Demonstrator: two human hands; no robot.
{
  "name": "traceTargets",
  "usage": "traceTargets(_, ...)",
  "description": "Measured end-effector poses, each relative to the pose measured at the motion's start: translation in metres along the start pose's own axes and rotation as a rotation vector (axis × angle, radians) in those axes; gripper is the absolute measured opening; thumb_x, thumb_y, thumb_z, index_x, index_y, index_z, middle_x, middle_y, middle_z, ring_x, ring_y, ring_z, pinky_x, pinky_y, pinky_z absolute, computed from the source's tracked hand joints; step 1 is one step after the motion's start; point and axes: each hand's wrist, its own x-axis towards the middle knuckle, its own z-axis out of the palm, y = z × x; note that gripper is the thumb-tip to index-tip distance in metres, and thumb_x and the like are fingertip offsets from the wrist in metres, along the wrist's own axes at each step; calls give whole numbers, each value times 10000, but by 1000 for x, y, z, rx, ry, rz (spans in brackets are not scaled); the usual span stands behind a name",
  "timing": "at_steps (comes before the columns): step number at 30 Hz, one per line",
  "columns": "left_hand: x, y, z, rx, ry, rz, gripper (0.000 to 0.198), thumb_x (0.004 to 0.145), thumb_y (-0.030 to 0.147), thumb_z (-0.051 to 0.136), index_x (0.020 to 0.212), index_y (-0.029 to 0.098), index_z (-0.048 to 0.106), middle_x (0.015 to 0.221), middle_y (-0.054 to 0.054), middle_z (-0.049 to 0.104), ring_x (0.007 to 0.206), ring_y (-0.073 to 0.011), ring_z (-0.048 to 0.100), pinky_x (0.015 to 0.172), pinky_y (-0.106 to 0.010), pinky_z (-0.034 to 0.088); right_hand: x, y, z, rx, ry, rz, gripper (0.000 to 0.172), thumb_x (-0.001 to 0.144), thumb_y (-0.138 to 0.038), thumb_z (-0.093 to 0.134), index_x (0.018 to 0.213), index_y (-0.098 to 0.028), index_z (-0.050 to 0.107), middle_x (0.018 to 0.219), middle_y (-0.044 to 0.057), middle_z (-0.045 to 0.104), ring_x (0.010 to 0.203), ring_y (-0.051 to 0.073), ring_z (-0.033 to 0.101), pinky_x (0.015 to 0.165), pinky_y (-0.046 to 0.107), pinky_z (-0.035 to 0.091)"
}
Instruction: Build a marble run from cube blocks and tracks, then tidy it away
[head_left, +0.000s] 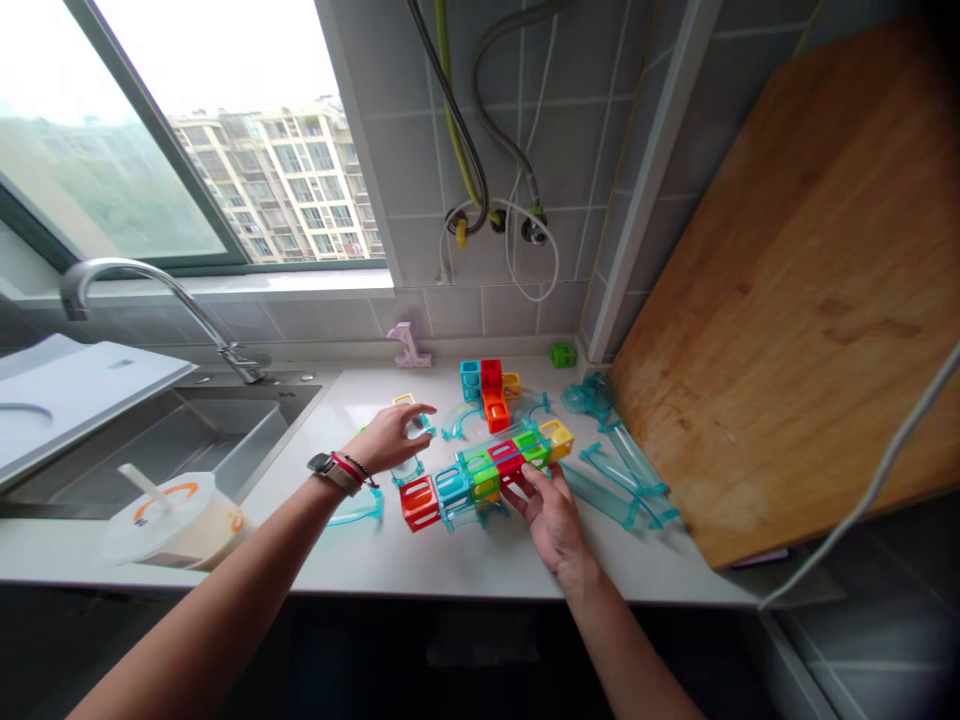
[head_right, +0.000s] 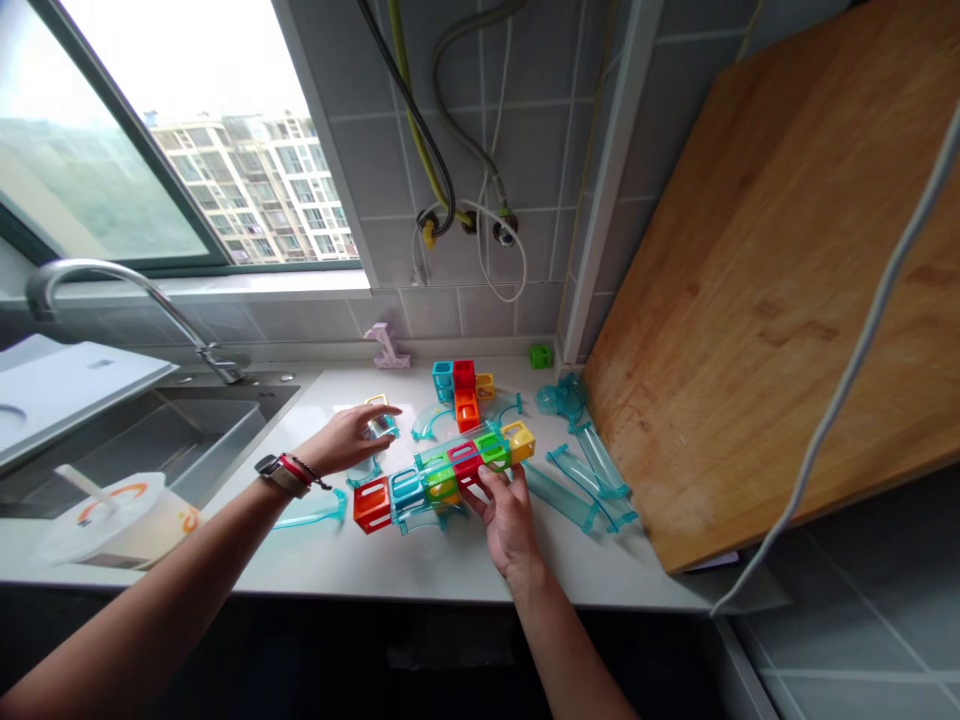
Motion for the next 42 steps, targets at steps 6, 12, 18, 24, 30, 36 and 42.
traceTargets(6,-13,8,-39,-22,85,-85,556,825,518,691,1295,225,638,1096,-54,771,780,-194,655,735,-316,503,0,0,-1,-12,1,6,470,763,-269,841,1157,-313,590,1080,-13,744,939,211,728,792,381,639)
traceTargets(12,-32,43,-49,-86,-103,-24,510,827,569,694,1223,250,730,1018,-47,770,773,-196,645,719,-313,512,-1,-2,2,-7,13,4,461,750,-270,845,1134,-300,593,1059,-16,740,921,203,722,771,368,640)
traceTargets(18,-51,66,-18,-51,-137,17,495,826,525,699,1233,247,743,1089,-85,755,794,-221,657,737,-349,530,-2,-2,3,-5,21,-7,403,742,-273,846,1063,-285,602,1035,-25,742,904,200,726,776,375,637)
traceTargets(24,-55,67,-3,-49,-78,-74,494,846,499,683,1248,215,725,1061,-90,746,798,-231,672,766,-369,545,-1,-2,3,-9,19,-9,391,750,-273,840,1070,-278,616,1041,-19,738,921,204,724,794,381,641)
traceTargets(30,-57,74,5,-73,-67,-93,501,847,517,685,1235,201,722,1120,-106,736,842,-257,694,761,-374,556,0,0,2,2,24,-10,400,760,-270,838,1081,-282,599,1052,-20,733,935,204,721,798,386,641)
traceTargets(36,-60,71,8,-115,-51,-116,517,855,521,667,1257,199,704,1157,-108,732,855,-247,682,782,-380,553,-1,-1,2,3,29,-13,392,751,-263,837,1061,-284,599,1035,-28,737,925,208,725,796,394,640)
traceTargets(42,-60,66,1,-109,-63,-123,521,836,507,681,1270,221,715,1085,-87,762,766,-217,664,747,-355,547,-2,-2,2,-10,22,-8,389,765,-261,829,1073,-292,593,1051,-26,734,921,210,728,775,391,639)
